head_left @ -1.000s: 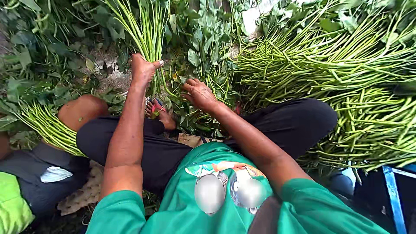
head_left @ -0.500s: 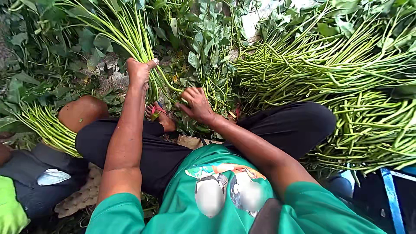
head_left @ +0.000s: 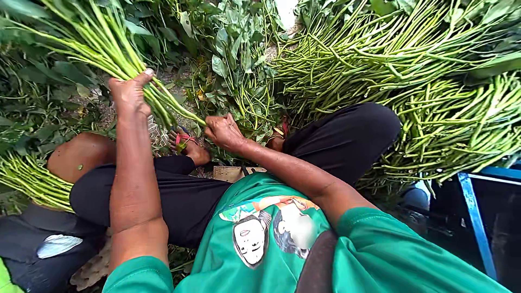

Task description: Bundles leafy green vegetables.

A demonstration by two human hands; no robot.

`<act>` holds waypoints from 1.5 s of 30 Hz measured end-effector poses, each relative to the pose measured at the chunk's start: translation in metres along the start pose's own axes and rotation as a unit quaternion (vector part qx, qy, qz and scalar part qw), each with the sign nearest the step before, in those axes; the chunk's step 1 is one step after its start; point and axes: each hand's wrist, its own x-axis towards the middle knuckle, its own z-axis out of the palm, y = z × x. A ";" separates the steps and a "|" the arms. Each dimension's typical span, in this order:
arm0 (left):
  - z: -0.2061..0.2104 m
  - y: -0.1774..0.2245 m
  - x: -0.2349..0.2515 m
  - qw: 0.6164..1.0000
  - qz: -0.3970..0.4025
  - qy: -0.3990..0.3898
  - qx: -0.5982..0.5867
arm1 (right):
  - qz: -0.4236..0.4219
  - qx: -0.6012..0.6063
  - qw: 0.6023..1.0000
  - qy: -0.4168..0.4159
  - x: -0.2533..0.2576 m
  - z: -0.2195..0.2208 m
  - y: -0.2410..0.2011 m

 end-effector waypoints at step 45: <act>0.075 -0.025 -0.032 0.975 -0.130 -0.177 -0.045 | -0.005 -0.040 0.984 0.172 0.001 -0.020 0.059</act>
